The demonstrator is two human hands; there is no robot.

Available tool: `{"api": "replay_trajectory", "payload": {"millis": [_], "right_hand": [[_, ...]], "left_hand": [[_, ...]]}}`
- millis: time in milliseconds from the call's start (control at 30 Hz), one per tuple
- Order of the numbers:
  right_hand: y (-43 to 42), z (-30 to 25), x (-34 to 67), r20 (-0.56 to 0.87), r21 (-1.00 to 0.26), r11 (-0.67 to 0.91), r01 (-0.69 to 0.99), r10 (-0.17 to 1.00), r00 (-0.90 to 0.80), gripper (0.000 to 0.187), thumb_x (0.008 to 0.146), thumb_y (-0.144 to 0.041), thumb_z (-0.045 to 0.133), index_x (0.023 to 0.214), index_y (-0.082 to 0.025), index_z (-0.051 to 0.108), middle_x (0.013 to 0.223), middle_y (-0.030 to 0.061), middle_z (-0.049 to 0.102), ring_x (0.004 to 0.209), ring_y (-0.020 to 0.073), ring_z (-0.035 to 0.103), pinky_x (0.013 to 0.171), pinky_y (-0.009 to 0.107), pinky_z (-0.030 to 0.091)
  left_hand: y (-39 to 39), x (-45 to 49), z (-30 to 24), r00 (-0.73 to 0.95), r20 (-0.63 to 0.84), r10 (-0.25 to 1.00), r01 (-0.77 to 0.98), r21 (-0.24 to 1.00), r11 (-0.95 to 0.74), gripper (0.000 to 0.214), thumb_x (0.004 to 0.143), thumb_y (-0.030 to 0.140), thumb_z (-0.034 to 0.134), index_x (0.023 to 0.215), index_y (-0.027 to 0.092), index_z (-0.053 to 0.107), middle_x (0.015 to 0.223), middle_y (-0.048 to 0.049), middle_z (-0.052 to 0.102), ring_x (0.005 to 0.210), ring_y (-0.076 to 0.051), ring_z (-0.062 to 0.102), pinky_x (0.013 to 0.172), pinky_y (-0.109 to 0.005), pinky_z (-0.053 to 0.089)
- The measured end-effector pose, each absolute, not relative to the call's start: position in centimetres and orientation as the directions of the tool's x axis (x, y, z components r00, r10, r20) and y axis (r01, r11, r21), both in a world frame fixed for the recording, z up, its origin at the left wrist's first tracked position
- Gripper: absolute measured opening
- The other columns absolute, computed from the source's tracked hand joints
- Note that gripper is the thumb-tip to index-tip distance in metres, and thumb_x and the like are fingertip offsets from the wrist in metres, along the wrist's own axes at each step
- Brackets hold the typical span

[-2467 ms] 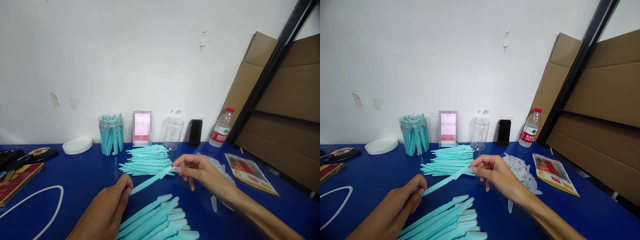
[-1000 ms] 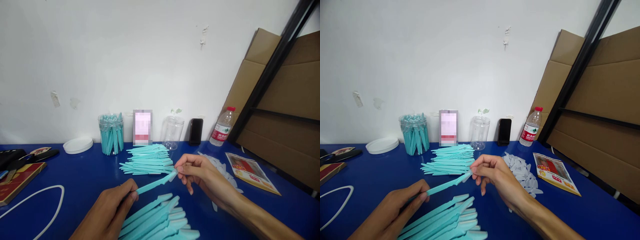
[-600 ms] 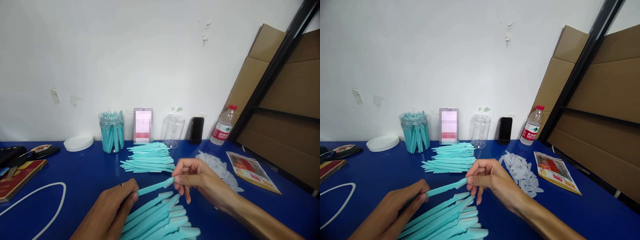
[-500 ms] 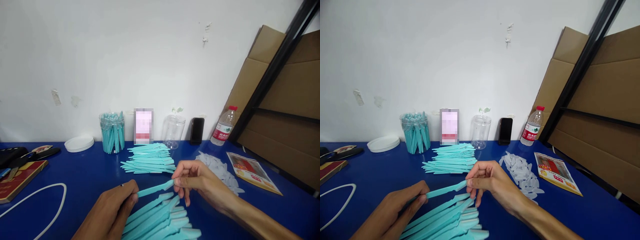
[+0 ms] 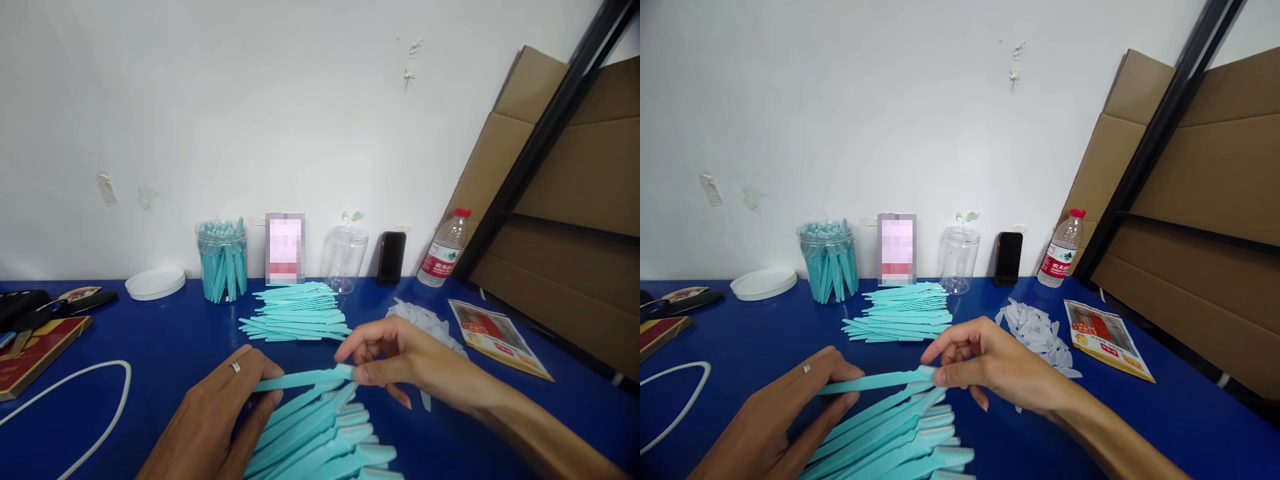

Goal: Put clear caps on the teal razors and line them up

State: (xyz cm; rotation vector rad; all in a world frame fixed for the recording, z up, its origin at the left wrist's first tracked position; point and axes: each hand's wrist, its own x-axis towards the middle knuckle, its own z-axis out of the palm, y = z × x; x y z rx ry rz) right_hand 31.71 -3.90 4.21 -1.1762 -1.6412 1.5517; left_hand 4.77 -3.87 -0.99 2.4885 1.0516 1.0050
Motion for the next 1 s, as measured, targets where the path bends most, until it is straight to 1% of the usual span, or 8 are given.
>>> {"api": "replay_trajectory", "payload": {"millis": [100,267,400,500,567,700,800,1000], "right_hand": [[-4.3,4.1,31.5,-0.147,-0.947,-0.006,0.321,0.898,-0.415,0.017,0.08,-0.031,0.071,0.089,-0.017,0.073,0.065,-0.0022,0.053,0.054,0.0078,0.044,0.042,0.017,0.038],[-5.0,3.4,30.4,0.001,-0.894,0.185,0.407,0.912,-0.411,0.015,0.081,-0.032,0.072,0.086,-0.018,0.074,0.069,-0.0015,0.057,0.064,0.0097,0.049,0.058,0.021,0.04],[-4.5,3.4,31.0,0.113,-0.84,0.278,0.465,0.929,-0.352,0.014,0.081,-0.032,0.072,0.082,-0.019,0.074,0.075,0.0008,0.061,0.069,0.0121,0.053,0.062,0.024,0.04],[-3.5,4.1,32.6,0.19,-0.789,0.311,0.53,0.943,-0.272,0.011,0.079,-0.03,0.074,0.079,-0.02,0.075,0.081,0.0016,0.06,0.071,0.0127,0.053,0.064,0.026,0.04],[-3.1,4.7,33.6,0.143,-0.761,0.305,0.572,0.94,-0.31,0.01,0.079,-0.03,0.074,0.08,-0.02,0.076,0.079,0.0012,0.06,0.068,0.0123,0.052,0.062,0.026,0.04],[-3.7,5.3,33.8,-0.013,-0.715,0.347,0.606,0.861,-0.509,0.011,0.079,-0.029,0.074,0.084,-0.02,0.078,0.075,0.0005,0.061,0.065,0.0113,0.053,0.058,0.024,0.039],[-4.8,5.1,33.0,-0.053,-0.69,0.406,0.599,0.797,-0.601,0.014,0.076,-0.029,0.077,0.087,-0.02,0.077,0.074,-0.0007,0.062,0.063,0.0098,0.052,0.056,0.022,0.039],[-6.3,5.2,32.0,-0.091,-0.633,0.431,0.643,0.784,-0.614,0.012,0.074,-0.027,0.079,0.083,-0.021,0.075,0.074,-0.0016,0.061,0.066,0.0108,0.055,0.058,0.022,0.041]], "left_hand": [[-3.8,4.9,-0.8,0.482,0.5,0.72,0.517,0.501,-0.694,0.005,0.096,0.03,0.049,0.097,0.029,0.054,0.087,0.0051,0.064,0.078,-0.012,0.063,0.068,-0.017,0.048],[-3.9,4.9,-0.8,0.481,0.488,0.728,0.524,0.506,-0.685,0.009,0.097,0.032,0.047,0.099,0.029,0.055,0.086,0.0045,0.064,0.078,-0.012,0.064,0.066,-0.018,0.049],[-3.4,4.4,-1.0,0.367,0.533,0.762,0.648,0.441,-0.621,0.028,0.096,0.038,0.046,0.123,0.031,0.047,0.122,-0.0012,0.057,0.113,-0.02,0.056,0.093,-0.028,0.049],[-2.5,4.0,-1.1,0.301,0.512,0.804,0.684,0.472,-0.556,0.032,0.097,0.039,0.042,0.128,0.031,0.043,0.13,-0.0026,0.051,0.119,-0.022,0.051,0.098,-0.037,0.046],[-1.9,3.8,-1.1,0.308,0.483,0.82,0.671,0.501,-0.547,0.028,0.097,0.039,0.041,0.123,0.031,0.046,0.126,-0.0023,0.053,0.116,-0.022,0.052,0.096,-0.039,0.047],[-1.3,3.9,-1.1,0.358,0.448,0.819,0.663,0.496,-0.561,0.023,0.097,0.034,0.04,0.118,0.03,0.05,0.125,-0.0023,0.052,0.118,-0.021,0.05,0.098,-0.04,0.046],[-1.1,3.8,-1.1,0.422,0.448,0.788,0.693,0.401,-0.599,0.025,0.096,0.03,0.041,0.118,0.028,0.053,0.127,-0.0036,0.052,0.12,-0.023,0.049,0.1,-0.042,0.045],[-0.9,3.5,-1.2,0.547,0.409,0.73,0.702,0.251,-0.667,0.028,0.096,0.028,0.043,0.121,0.028,0.057,0.13,-0.0046,0.054,0.124,-0.024,0.047,0.102,-0.043,0.045]]}}
